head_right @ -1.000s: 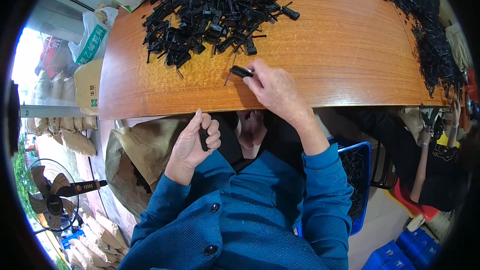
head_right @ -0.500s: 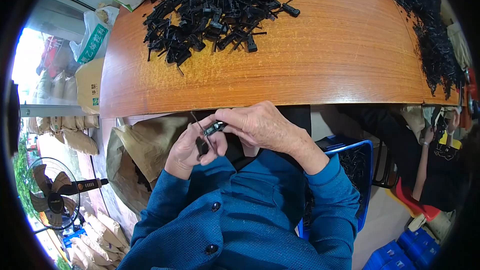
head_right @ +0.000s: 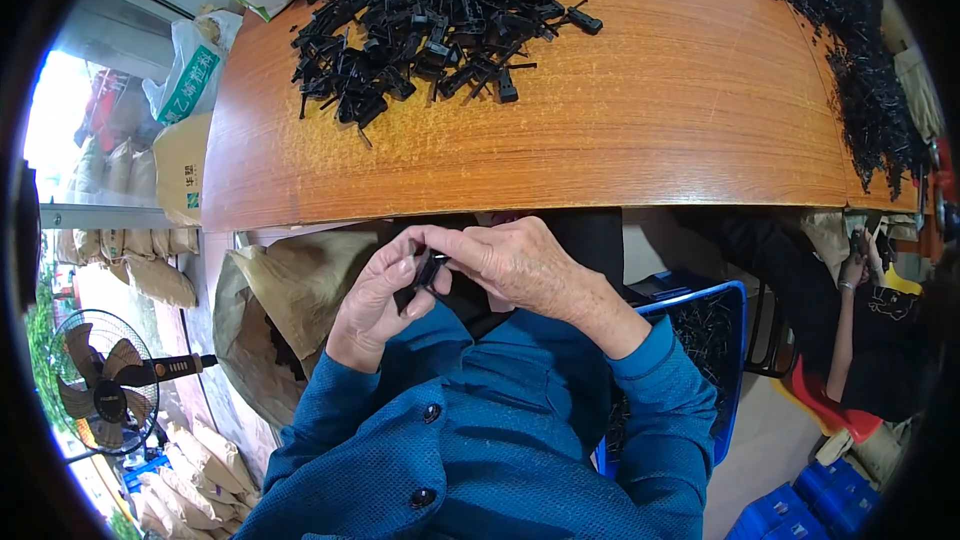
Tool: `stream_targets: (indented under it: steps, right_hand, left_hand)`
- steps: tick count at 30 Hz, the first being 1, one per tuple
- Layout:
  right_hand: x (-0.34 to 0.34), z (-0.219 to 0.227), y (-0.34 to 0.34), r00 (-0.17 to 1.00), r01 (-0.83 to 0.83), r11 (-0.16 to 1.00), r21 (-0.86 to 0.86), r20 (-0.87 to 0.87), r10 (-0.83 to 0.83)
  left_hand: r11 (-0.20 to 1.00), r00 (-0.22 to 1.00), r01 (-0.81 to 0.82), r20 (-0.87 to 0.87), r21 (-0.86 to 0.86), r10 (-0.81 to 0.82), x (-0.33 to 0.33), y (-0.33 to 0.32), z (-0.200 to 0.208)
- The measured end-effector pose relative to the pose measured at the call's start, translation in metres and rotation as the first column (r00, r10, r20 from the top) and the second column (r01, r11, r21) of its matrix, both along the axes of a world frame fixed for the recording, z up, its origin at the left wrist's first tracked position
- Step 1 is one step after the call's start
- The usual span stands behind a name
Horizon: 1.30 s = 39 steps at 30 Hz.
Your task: Picking up black plastic components from a pile on a table, inspecting them, and placing them into a large bag.
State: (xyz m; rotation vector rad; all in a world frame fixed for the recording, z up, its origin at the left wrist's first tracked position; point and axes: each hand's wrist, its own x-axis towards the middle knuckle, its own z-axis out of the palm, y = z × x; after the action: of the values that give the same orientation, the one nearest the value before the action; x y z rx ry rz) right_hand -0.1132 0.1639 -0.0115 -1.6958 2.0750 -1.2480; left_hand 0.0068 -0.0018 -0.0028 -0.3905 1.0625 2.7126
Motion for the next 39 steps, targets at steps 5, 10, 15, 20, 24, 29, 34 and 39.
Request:
stream_targets:
  steps: [5, 10, 15, 20, 24, 29, 34, 39]
  right_hand:
    - [0.023, -0.008, -0.004, 0.788, 0.220, 0.975, 0.012, 0.587, -0.185]
    - [0.035, 0.003, -0.013, 0.693, 0.200, 0.979, 0.024, 0.704, -0.159]
    - [0.039, 0.001, -0.023, 0.709, 0.236, 0.971, -0.018, 0.687, -0.160]
    - [0.043, -0.002, -0.028, 0.690, 0.258, 0.965, -0.032, 0.706, -0.161]
    - [0.045, -0.003, -0.031, 0.710, 0.275, 0.961, -0.035, 0.681, -0.178]
    - [0.044, 0.002, -0.035, 0.694, 0.275, 0.961, 0.011, 0.690, -0.207]
    - [0.049, -0.012, -0.043, 0.680, 0.355, 0.933, -0.064, 0.703, -0.210]
    - [0.037, -0.007, -0.037, 0.641, 0.233, 0.972, 0.034, 0.746, -0.179]
  left_hand:
    - [0.975, 0.995, -0.063, 0.057, -0.211, 0.077, -0.001, -0.002, 0.011]
    - [0.758, 0.988, -0.147, -0.057, -0.636, 0.144, -0.004, 0.001, 0.011]
    - [0.558, 0.985, -0.173, -0.135, -0.812, 0.108, -0.007, 0.006, 0.008]
    - [0.344, 0.982, -0.188, -0.172, -0.920, 0.077, -0.005, 0.005, 0.006]
    - [0.329, 0.978, -0.207, -0.187, -0.921, 0.093, -0.006, 0.005, 0.007]
    - [0.046, 0.962, -0.274, -0.274, -0.960, 0.025, -0.007, 0.005, 0.006]
    - [-0.065, 0.947, -0.321, -0.321, -0.945, -0.004, -0.009, 0.005, 0.003]
    - [0.291, 0.934, -0.352, -0.316, -0.890, 0.165, -0.012, 0.003, 0.001]
